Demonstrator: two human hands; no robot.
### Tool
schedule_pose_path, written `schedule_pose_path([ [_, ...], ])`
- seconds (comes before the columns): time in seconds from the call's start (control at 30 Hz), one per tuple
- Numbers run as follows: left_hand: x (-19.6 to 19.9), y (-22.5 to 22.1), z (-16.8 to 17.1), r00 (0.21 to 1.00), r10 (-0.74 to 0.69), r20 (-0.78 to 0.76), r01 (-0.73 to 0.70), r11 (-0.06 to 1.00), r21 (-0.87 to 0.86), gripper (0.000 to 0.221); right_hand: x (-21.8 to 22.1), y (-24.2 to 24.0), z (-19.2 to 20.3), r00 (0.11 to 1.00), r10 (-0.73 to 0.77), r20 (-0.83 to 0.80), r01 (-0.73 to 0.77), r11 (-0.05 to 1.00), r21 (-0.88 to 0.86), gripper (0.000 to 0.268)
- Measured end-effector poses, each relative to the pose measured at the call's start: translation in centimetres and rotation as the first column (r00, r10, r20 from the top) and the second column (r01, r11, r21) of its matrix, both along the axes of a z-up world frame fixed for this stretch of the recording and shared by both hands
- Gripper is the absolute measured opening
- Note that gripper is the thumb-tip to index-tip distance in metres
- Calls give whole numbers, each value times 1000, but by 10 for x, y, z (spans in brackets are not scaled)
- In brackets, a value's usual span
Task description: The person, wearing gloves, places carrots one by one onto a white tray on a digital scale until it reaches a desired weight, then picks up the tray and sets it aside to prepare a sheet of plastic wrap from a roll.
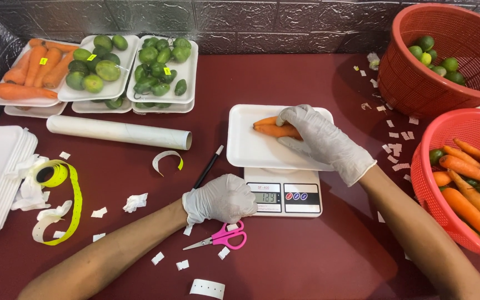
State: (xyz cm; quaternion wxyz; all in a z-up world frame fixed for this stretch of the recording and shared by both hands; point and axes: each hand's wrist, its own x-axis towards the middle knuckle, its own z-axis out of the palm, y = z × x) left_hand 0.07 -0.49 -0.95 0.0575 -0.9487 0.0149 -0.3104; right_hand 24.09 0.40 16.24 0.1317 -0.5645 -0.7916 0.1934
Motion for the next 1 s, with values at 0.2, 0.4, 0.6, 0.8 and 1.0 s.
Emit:
schedule_pose_path([
  [0.2, 0, 0, -1, 1000, -6, -1, 6, 1000, -2, 20, 3, 8, -7, 1000, 13, 11, -13, 1000, 29, 44],
  [0.4, -1, 1, -2, 1000, -1, 4, 1, 1000, 20, 20, 11, 10, -15, 1000, 19, 25, -20, 998, 66, 51],
  [0.6, 0, -1, 5, 1000, 1, 8, -1, 1000, 5, 20, 21, 13, -19, 998, 33, 44, -38, 993, 115, 58],
  [0.8, 0, 0, 4, 1000, -5, 10, 4, 1000, 6, 18, 27, 16, -22, 997, 44, 65, -54, 985, 161, 65],
  [1.0, 0, 0, 2, 1000, -5, 8, 5, 1000, -8, 18, 37, 19, -27, 995, 52, 88, -69, 977, 200, 72],
])
